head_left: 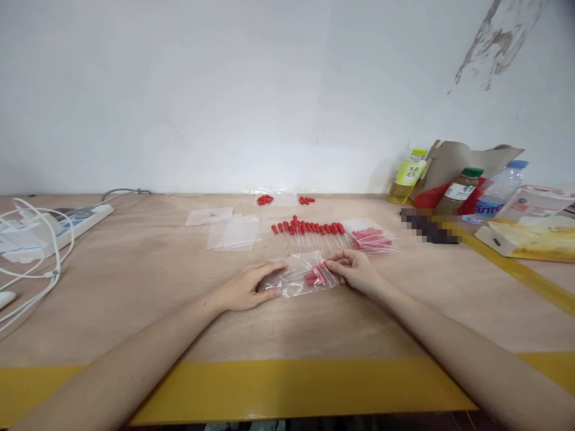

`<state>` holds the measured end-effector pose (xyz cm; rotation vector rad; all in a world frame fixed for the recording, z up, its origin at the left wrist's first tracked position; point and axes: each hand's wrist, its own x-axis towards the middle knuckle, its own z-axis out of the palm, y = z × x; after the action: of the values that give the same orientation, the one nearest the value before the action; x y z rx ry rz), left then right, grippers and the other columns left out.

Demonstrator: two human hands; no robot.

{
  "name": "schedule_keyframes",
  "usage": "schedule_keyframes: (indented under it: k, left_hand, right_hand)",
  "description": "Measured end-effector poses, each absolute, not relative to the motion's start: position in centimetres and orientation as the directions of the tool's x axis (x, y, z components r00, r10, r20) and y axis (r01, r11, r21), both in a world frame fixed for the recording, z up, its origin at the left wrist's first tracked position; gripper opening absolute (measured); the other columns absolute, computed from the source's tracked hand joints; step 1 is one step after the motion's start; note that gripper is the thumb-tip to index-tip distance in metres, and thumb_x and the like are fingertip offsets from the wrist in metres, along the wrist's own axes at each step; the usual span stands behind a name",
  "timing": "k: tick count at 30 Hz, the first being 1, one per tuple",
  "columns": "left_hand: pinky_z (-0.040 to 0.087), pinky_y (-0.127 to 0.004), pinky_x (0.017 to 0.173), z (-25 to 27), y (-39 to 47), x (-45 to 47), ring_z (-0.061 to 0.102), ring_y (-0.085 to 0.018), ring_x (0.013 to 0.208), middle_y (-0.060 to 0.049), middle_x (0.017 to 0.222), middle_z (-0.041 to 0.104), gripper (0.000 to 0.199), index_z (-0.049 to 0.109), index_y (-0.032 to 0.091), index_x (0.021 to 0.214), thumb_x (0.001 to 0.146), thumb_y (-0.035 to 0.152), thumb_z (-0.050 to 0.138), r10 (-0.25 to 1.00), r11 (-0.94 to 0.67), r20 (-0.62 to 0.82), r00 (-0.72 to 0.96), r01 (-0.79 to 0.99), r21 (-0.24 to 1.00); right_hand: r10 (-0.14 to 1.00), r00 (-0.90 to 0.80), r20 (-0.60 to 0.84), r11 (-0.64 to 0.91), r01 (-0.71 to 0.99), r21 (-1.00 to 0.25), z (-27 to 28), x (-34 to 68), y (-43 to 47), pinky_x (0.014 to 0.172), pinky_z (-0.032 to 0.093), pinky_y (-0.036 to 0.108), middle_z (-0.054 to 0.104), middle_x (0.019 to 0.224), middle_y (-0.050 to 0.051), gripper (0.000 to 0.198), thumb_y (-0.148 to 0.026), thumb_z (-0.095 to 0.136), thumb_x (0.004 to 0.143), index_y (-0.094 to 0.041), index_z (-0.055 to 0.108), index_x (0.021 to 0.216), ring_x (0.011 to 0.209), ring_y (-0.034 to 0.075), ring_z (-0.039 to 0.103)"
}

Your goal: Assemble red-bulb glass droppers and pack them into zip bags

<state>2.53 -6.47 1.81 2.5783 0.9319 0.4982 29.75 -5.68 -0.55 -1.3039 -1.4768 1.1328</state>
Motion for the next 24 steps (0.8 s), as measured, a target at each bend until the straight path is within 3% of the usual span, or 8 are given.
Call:
schedule_keyframes:
  k: [5,9,13,16,20,24]
  left_hand:
    - [0.038,-0.036,0.094,1.9,-6.5,2.6,0.047,-0.021,0.113,-0.006,0.126,0.049,0.050,0.036,0.025,0.129,0.083,0.038,0.051,0.657,-0.725,0.202,0.726,0.535,0.434]
    - [0.038,-0.036,0.095,1.9,-6.4,2.7,0.048,-0.020,0.112,-0.006,0.124,0.051,0.047,0.040,0.024,0.127,0.083,0.036,0.050,0.652,-0.730,0.208,0.729,0.530,0.431]
    - [0.036,-0.037,0.098,1.6,-6.3,2.5,0.045,-0.020,0.116,-0.006,0.127,0.048,0.041,0.046,0.025,0.124,0.084,0.036,0.049,0.626,-0.753,0.223,0.747,0.506,0.421]
    - [0.035,-0.038,0.098,1.6,-6.2,2.5,0.045,-0.020,0.116,-0.006,0.127,0.048,0.041,0.047,0.025,0.123,0.084,0.037,0.049,0.624,-0.755,0.223,0.749,0.504,0.420]
    - [0.034,-0.037,0.099,1.7,-6.3,2.5,0.044,-0.021,0.117,-0.007,0.128,0.048,0.041,0.049,0.024,0.122,0.084,0.037,0.050,0.629,-0.750,0.223,0.745,0.505,0.428]
    - [0.035,-0.037,0.099,1.8,-6.3,2.5,0.044,-0.020,0.118,-0.006,0.128,0.048,0.041,0.048,0.025,0.123,0.084,0.037,0.050,0.630,-0.748,0.217,0.746,0.507,0.428]
  right_hand:
    - [0.982,-0.135,0.133,0.167,0.283,-0.944,-0.9,29.0,-5.6,0.044,0.035,0.021,0.059,0.059,0.001,0.033,-0.045,0.065,0.061,-0.014,0.059,0.068,0.049,0.009,0.048]
    - [0.949,-0.310,0.051,0.134,0.253,-0.958,-0.5,29.5,-5.8,0.048,0.036,0.021,0.060,0.061,0.000,0.034,-0.047,0.062,0.065,-0.014,0.064,0.075,0.053,0.009,0.050]
    - [0.925,-0.379,-0.034,0.062,0.239,-0.969,0.2,30.3,-5.9,0.040,0.026,0.019,0.045,0.044,-0.007,0.037,-0.050,0.059,0.068,-0.015,0.062,0.078,0.038,0.005,0.035]
    - [0.903,-0.428,-0.035,0.066,0.220,-0.973,0.6,30.4,-6.1,0.044,0.029,0.019,0.051,0.049,-0.005,0.038,-0.050,0.061,0.066,-0.015,0.060,0.080,0.043,0.006,0.042]
    - [0.940,-0.334,-0.071,0.028,0.284,-0.958,1.1,29.9,-6.5,0.042,0.027,0.019,0.052,0.046,-0.003,0.039,-0.053,0.056,0.069,-0.015,0.056,0.065,0.042,0.006,0.041]
    - [0.958,-0.277,-0.069,0.021,0.309,-0.951,1.0,29.5,-6.5,0.037,0.020,0.018,0.047,0.043,-0.006,0.032,-0.044,0.066,0.061,-0.015,0.051,0.057,0.036,0.003,0.034]
